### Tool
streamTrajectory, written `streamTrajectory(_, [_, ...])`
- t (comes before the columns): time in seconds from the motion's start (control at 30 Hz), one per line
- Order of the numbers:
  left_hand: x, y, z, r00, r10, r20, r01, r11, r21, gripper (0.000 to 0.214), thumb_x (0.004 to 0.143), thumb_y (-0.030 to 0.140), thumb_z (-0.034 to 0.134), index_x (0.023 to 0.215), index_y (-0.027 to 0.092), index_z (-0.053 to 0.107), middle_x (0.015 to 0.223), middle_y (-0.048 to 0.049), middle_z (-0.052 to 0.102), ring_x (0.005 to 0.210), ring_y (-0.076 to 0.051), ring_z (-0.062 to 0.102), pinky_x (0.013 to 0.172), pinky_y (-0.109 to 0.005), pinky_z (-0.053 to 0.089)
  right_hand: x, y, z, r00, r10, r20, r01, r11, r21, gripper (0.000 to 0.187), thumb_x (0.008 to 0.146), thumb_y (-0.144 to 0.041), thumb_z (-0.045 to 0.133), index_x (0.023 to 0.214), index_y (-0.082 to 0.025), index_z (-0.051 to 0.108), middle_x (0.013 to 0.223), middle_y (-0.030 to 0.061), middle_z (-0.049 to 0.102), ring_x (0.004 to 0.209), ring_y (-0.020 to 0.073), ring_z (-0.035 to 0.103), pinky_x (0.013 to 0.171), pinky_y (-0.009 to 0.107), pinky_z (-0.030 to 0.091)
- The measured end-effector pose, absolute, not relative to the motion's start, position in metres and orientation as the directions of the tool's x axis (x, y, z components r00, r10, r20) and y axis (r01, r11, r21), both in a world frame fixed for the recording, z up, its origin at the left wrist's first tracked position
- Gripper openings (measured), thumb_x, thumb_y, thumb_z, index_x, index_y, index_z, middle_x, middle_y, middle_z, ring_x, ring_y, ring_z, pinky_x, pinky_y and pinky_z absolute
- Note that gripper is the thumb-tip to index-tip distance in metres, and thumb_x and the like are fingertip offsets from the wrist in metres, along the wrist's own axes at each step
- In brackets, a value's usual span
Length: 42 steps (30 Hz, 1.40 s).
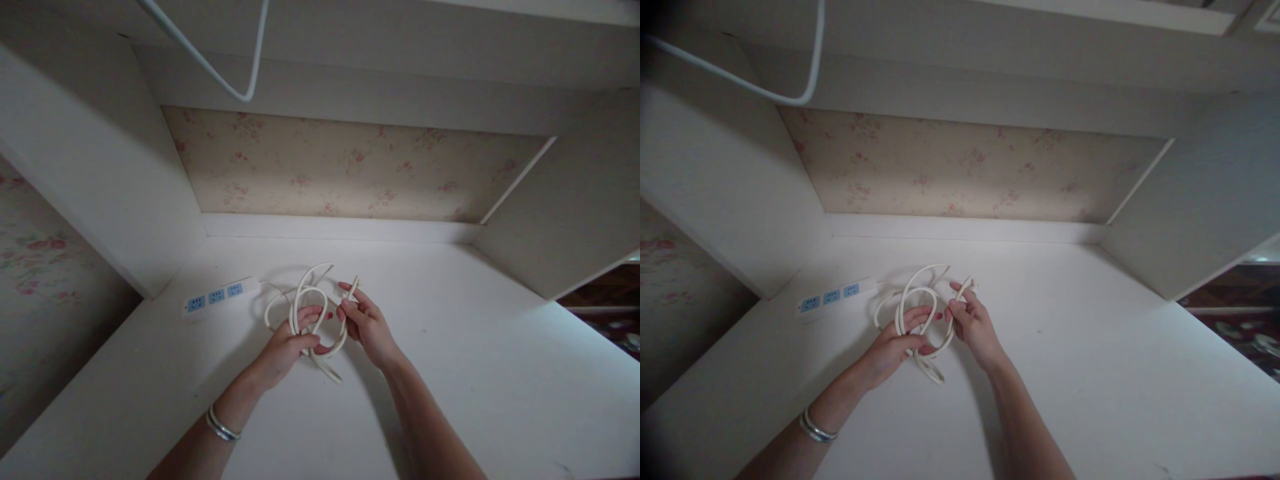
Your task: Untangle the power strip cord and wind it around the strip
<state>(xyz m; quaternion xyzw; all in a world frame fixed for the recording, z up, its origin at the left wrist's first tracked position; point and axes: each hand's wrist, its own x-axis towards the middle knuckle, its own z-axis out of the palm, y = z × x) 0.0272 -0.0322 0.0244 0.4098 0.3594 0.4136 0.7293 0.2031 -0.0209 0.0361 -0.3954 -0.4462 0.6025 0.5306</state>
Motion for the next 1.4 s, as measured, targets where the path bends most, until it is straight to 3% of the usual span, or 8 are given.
streamTrajectory(0.2, [0.025,-0.027,0.014,0.441,0.875,-0.199,-0.239,0.329,0.914,0.053,0.065,0.006,0.060,0.116,0.018,0.057,0.122,-0.0111,0.061,0.085,-0.021,0.065,0.077,-0.035,0.051,0.207,-0.020,0.035,-0.075,0.997,0.012,-0.393,-0.019,-0.919,0.042,0.081,-0.040,0.065,0.118,-0.026,0.048,0.071,-0.0049,0.062,0.034,0.0022,0.023,0.035,0.019,0.015])
streamTrajectory(0.4, [0.024,-0.028,0.008,0.502,0.823,-0.267,-0.173,0.398,0.901,0.055,0.058,0.002,0.062,0.111,0.016,0.059,0.098,-0.0094,0.069,0.096,-0.026,0.063,0.070,-0.031,0.051,0.211,-0.022,0.039,-0.053,0.998,0.025,-0.463,-0.003,-0.886,0.034,0.082,-0.037,0.065,0.111,-0.027,0.050,0.083,-0.0037,0.067,0.031,0.0005,0.028,0.035,0.018,0.022])
streamTrajectory(0.67, [0.023,-0.029,0.018,0.448,0.839,-0.308,-0.201,0.431,0.880,0.048,0.059,0.003,0.063,0.104,0.016,0.059,0.098,-0.0082,0.066,0.098,-0.025,0.063,0.072,-0.032,0.053,0.237,-0.009,0.031,0.080,0.996,-0.044,-0.664,0.020,-0.748,0.024,0.088,-0.040,0.055,0.102,-0.022,0.064,0.116,0.0025,0.065,0.044,0.0049,0.042,0.045,0.022,0.046])
streamTrajectory(0.8, [0.019,-0.028,0.018,0.434,0.844,-0.314,-0.189,0.427,0.884,0.050,0.061,0.006,0.064,0.109,0.015,0.058,0.102,-0.0108,0.066,0.094,-0.026,0.066,0.072,-0.033,0.052,0.259,0.001,0.018,0.205,0.978,-0.030,-0.736,0.134,-0.664,0.018,0.089,-0.034,0.054,0.093,-0.020,0.064,0.096,0.0010,0.070,0.046,0.0052,0.045,0.045,0.020,0.048])
streamTrajectory(0.97, [0.019,-0.028,0.022,0.402,0.862,-0.308,-0.178,0.404,0.897,0.047,0.064,0.007,0.063,0.110,0.014,0.057,0.098,-0.0087,0.066,0.074,-0.020,0.068,0.073,-0.035,0.053,0.272,0.007,0.005,0.314,0.933,-0.173,-0.815,0.172,-0.553,0.021,0.093,-0.031,0.046,0.083,-0.018,0.059,0.073,-0.0011,0.066,0.045,0.0055,0.047,0.042,0.018,0.046])
streamTrajectory(1.07, [0.019,-0.028,0.024,0.377,0.876,-0.301,-0.182,0.389,0.903,0.047,0.065,0.007,0.062,0.111,0.014,0.056,0.100,-0.0086,0.065,0.071,-0.018,0.068,0.074,-0.035,0.053,0.275,0.007,0.002,0.345,0.933,-0.103,-0.788,0.228,-0.572,0.014,0.091,-0.025,0.051,0.079,-0.018,0.056,0.063,-0.0051,0.058,0.042,0.0034,0.043,0.041,0.015,0.043])
streamTrajectory(1.27, [0.018,-0.026,0.016,0.362,0.897,-0.252,-0.219,0.345,0.913,0.046,0.067,0.010,0.066,0.112,0.015,0.058,0.109,-0.0106,0.063,0.074,-0.019,0.069,0.075,-0.034,0.053,0.279,0.004,0.006,0.341,0.940,-0.029,-0.773,0.263,-0.578,0.014,0.089,-0.028,0.058,0.079,-0.018,0.057,0.059,-0.0087,0.054,0.036,0.0001,0.033,0.038,0.011,0.039])
streamTrajectory(1.4, [0.016,-0.025,0.017,0.369,0.901,-0.227,-0.244,0.330,0.912,0.044,0.071,0.013,0.066,0.113,0.018,0.058,0.111,-0.0090,0.064,0.075,-0.017,0.069,0.073,-0.031,0.051,0.271,0.002,0.019,0.431,0.902,0.025,-0.712,0.357,-0.604,0.022,0.078,-0.036,0.072,0.079,-0.022,0.055,0.067,-0.0098,0.057,0.046,0.0007,0.044,0.045,0.012,0.043])
